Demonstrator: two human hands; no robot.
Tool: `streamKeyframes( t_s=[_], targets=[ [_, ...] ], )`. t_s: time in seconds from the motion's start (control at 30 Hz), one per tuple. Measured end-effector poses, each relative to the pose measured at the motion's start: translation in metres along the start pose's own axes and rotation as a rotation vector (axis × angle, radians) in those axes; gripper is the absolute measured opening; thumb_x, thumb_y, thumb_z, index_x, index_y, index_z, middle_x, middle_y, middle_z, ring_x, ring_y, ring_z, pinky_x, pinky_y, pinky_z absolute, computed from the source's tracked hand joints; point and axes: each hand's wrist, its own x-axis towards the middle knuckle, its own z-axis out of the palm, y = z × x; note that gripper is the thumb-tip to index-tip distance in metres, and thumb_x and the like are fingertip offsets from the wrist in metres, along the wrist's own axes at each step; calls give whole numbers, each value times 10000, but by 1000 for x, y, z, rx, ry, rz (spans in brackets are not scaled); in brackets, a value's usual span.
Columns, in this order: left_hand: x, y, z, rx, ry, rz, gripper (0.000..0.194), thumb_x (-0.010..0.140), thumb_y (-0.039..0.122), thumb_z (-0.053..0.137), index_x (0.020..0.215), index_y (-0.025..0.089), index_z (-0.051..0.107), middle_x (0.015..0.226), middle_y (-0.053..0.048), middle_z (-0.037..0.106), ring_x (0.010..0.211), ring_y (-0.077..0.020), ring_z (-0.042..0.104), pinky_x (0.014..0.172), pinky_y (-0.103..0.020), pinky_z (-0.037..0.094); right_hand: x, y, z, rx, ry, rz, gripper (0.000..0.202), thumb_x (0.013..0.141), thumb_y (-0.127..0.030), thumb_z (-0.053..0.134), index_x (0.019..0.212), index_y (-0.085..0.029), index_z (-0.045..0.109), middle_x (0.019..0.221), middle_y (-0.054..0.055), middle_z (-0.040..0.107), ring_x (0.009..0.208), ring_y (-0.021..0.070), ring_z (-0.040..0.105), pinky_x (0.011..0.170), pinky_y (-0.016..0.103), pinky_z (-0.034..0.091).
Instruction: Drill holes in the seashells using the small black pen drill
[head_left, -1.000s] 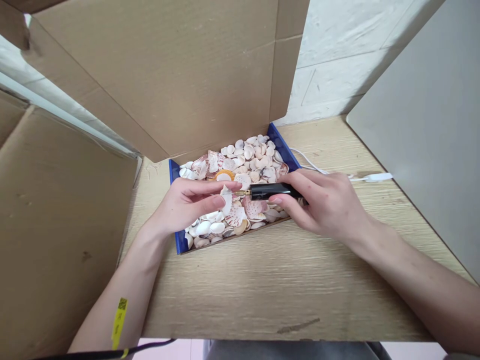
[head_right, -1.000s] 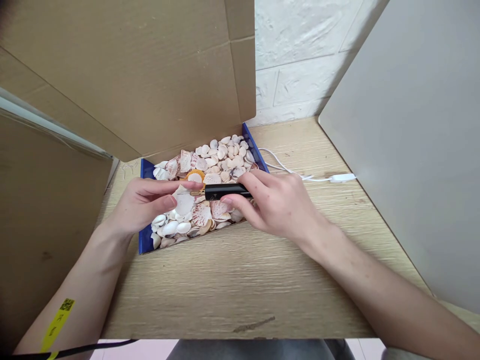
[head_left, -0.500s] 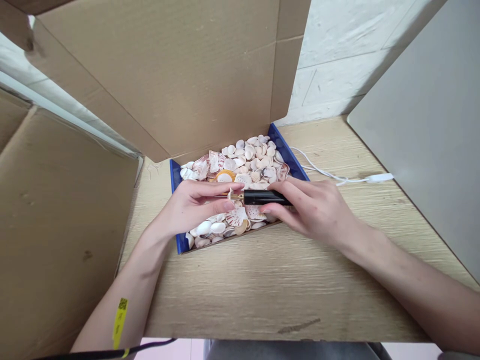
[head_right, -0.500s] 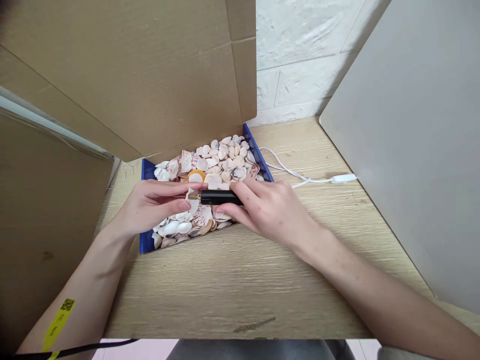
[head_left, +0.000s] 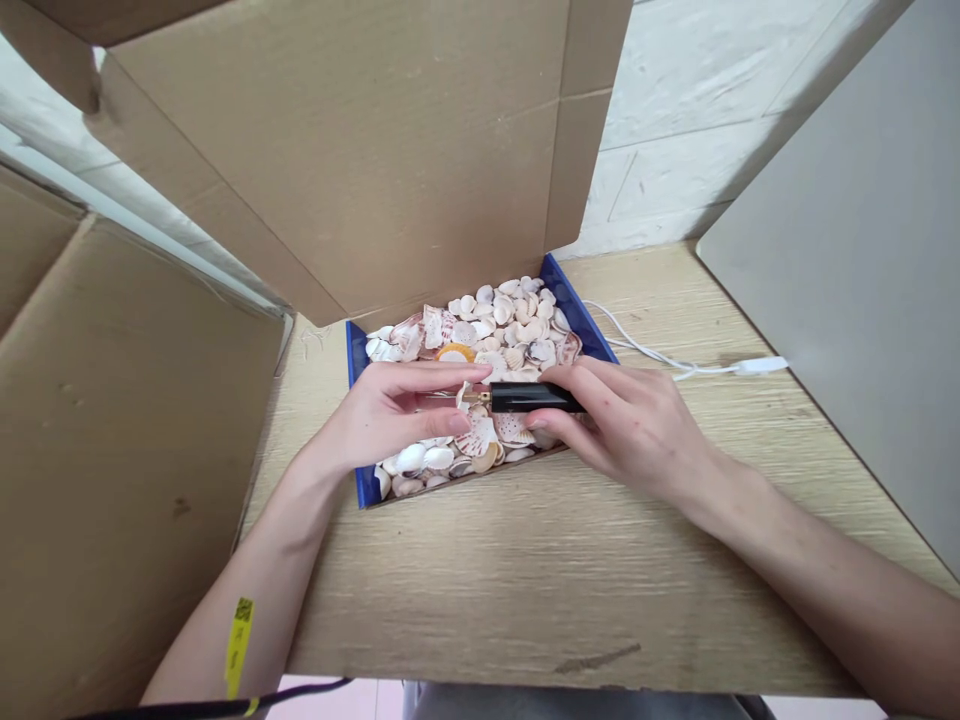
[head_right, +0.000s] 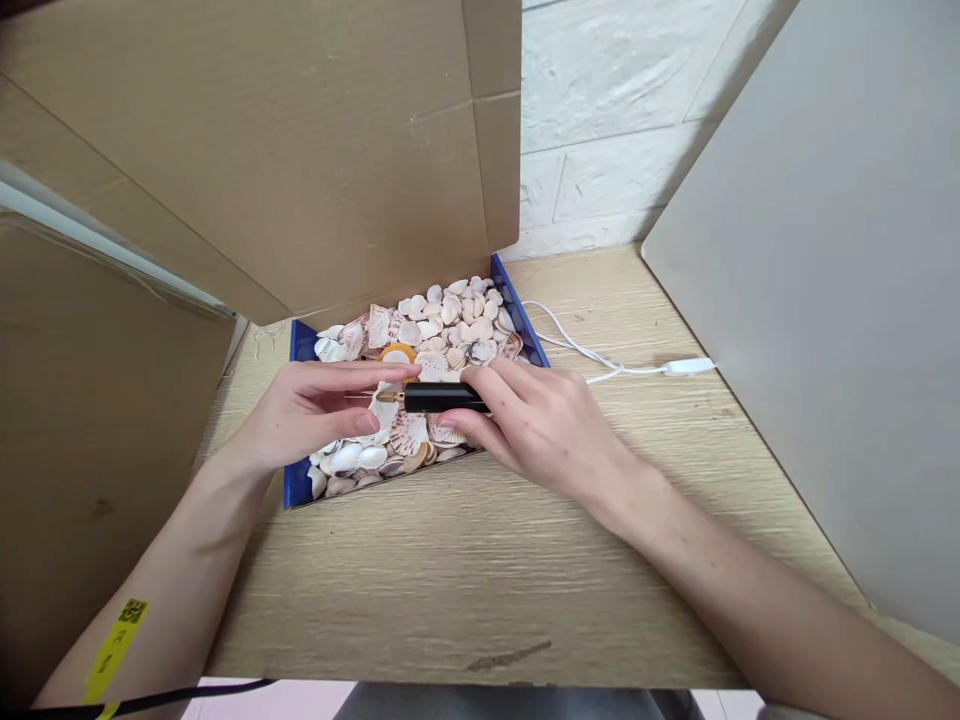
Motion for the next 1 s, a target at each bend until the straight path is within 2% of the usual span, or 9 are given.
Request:
streamKeyframes(
  t_s=[0.07, 0.17, 0.23, 0.33, 0.43, 0.53, 0.7, 0.83, 1.0],
  targets=[
    [0, 1, 0, 1, 17, -11, 320, 659, 232, 795, 974, 278, 758, 998, -24, 762, 902, -204, 702, 720, -272, 572, 0, 0, 0, 10, -3, 2, 251, 922, -402, 517, 931, -154, 562, 703, 1, 602, 552, 105, 485, 532, 233, 358],
    [-1, 0, -2, 24, 103, -19, 269, 692, 269, 776, 960, 249, 766, 977, -26, 765, 904, -204, 691, 744, -277, 562, 0, 3, -2, -20, 18, 28, 231, 922, -384, 520, 923, -157, 564, 707, 6, 605, 569, 112, 507, 528, 237, 362],
    [-1, -2, -7, 72, 198, -27, 238, 750, 308, 735, 979, 250, 760, 1007, -21, 759, 923, -200, 680, 760, -277, 553, 0, 7, -4, -59, 61, 63, 214, 908, -369, 546, 924, -157, 571, 726, 15, 627, 596, 118, 542, 525, 238, 371],
    [1, -7, -14, 171, 403, -4, 264, 799, 373, 685, 1032, 259, 739, 996, -13, 760, 857, -188, 687, 741, -287, 560, 2, 13, -6, -115, 133, 115, 201, 891, -355, 573, 926, -158, 582, 736, 20, 656, 607, 123, 575, 512, 240, 384],
    [2, -13, -19, 358, 532, 82, 296, 824, 387, 659, 1067, 232, 725, 1083, -31, 739, 976, -211, 683, 873, -329, 552, 3, 16, -6, -156, 146, 161, 208, 902, -364, 552, 925, -160, 588, 713, 11, 659, 565, 116, 564, 492, 240, 385],
    [3, -17, -22, 530, 508, 159, 334, 849, 377, 633, 1125, 199, 698, 1167, -54, 703, 1044, -226, 672, 954, -365, 525, 2, 16, -5, -155, 136, 178, 228, 907, -373, 538, 920, -152, 593, 703, 11, 657, 561, 113, 567, 489, 236, 385],
    [2, -21, -25, 705, 351, 228, 377, 891, 356, 577, 1227, 194, 632, 1294, -69, 619, 1181, -239, 603, 1006, -384, 500, 1, 16, -2, -149, 110, 212, 243, 909, -386, 527, 907, -156, 605, 704, 14, 658, 538, 112, 553, 475, 240, 361],
    [4, -26, -27, 764, 230, 291, 384, 914, 349, 538, 1247, 174, 615, 1337, -99, 578, 1229, -244, 564, 1062, -407, 457, 0, 18, -2, -149, 91, 248, 271, 911, -408, 513, 906, -158, 617, 700, 23, 658, 525, 117, 538, 484, 244, 362],
    [4, -30, -30, 765, 175, 344, 359, 919, 334, 540, 1229, 173, 625, 1361, -110, 559, 1281, -252, 513, 1085, -437, 428, -1, 20, 1, -125, 67, 266, 285, 912, -419, 504, 907, -160, 623, 711, 27, 663, 524, 120, 542, 489, 247, 365]
  ],
)
